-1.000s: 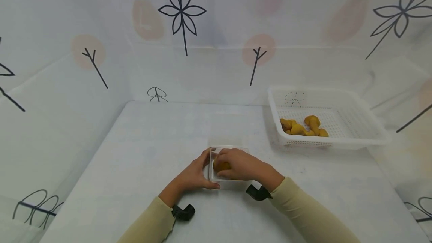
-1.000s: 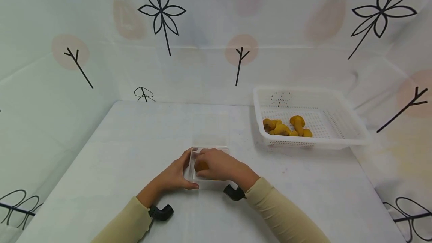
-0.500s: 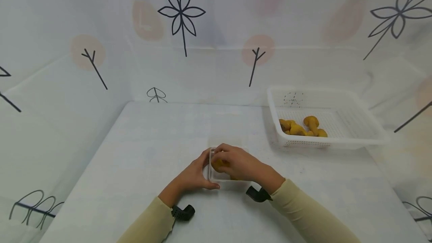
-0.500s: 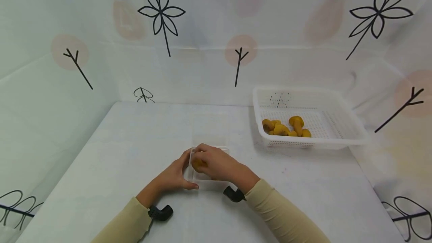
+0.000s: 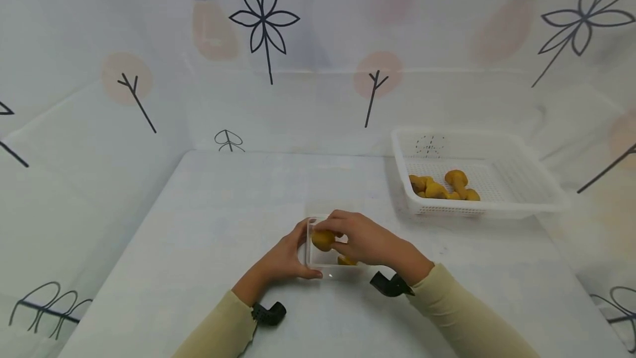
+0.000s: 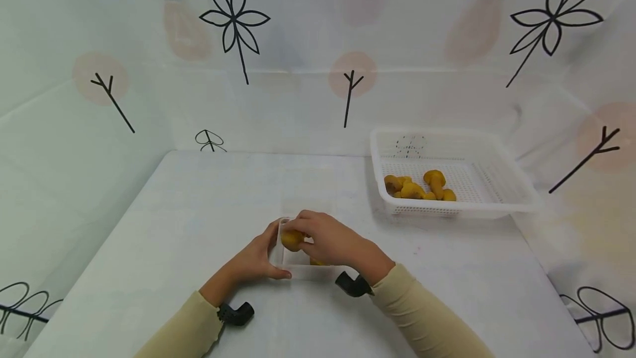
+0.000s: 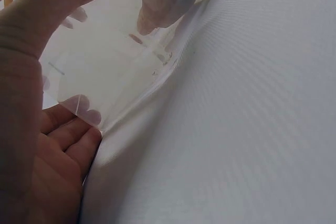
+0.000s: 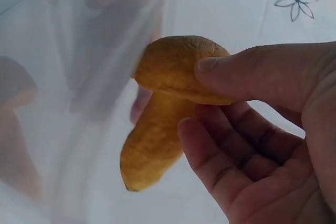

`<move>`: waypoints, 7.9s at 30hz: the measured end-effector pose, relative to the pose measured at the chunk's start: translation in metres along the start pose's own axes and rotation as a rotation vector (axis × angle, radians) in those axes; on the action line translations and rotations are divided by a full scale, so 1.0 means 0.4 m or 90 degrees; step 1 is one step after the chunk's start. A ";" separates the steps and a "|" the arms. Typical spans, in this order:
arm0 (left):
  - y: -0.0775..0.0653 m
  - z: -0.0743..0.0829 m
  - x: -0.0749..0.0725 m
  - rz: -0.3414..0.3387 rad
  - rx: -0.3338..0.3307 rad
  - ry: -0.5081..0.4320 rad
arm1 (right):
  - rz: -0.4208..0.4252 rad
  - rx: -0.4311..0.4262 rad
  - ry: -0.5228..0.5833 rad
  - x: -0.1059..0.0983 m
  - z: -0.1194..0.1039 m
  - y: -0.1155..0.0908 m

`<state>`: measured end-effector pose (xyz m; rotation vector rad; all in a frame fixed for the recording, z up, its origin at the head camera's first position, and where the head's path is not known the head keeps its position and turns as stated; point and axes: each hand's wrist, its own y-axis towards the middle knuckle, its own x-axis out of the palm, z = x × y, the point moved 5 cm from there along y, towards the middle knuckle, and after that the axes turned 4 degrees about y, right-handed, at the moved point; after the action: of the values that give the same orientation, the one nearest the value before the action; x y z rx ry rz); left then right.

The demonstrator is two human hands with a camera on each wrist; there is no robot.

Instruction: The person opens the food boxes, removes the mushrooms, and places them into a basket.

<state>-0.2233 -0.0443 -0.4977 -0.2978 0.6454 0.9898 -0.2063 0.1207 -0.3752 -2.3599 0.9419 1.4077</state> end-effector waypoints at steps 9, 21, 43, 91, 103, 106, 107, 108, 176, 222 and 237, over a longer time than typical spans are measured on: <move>0.000 -0.001 -0.001 -0.001 -0.017 -0.002 | 0.038 -0.020 -0.010 -0.065 -0.002 -0.027; -0.005 -0.003 0.002 0.001 -0.035 -0.002 | 0.080 0.022 -0.068 -0.133 0.036 -0.062; -0.006 -0.001 0.006 0.003 -0.031 0.010 | 0.164 0.125 -0.111 -0.250 0.148 -0.135; -0.004 0.001 0.013 0.008 -0.026 0.013 | 0.273 0.406 -0.065 -0.352 0.466 -0.294; -0.007 -0.002 0.018 0.006 -0.038 0.006 | 0.212 0.467 -0.077 -0.341 0.502 -0.311; -0.007 0.000 0.018 0.005 -0.034 0.004 | 0.211 0.468 -0.072 -0.338 0.499 -0.309; -0.007 0.001 0.018 0.005 -0.033 0.003 | 0.213 0.467 -0.072 -0.338 0.497 -0.307; -0.007 0.001 0.017 0.005 -0.032 0.002 | 0.216 0.464 -0.071 -0.337 0.493 -0.305; -0.011 0.006 0.009 0.000 -0.054 0.021 | 0.124 0.136 -0.082 -0.083 0.123 -0.078; -0.007 0.012 0.002 -0.010 -0.015 -0.022 | -0.209 0.193 -0.100 0.084 0.079 0.029; -0.010 0.009 0.002 -0.003 -0.005 0.002 | -0.236 0.143 -0.155 0.098 0.064 0.030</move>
<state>-0.2184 -0.0440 -0.4958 -0.3083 0.6427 0.9875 -0.2191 0.1085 -0.4201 -2.0126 0.5319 1.3237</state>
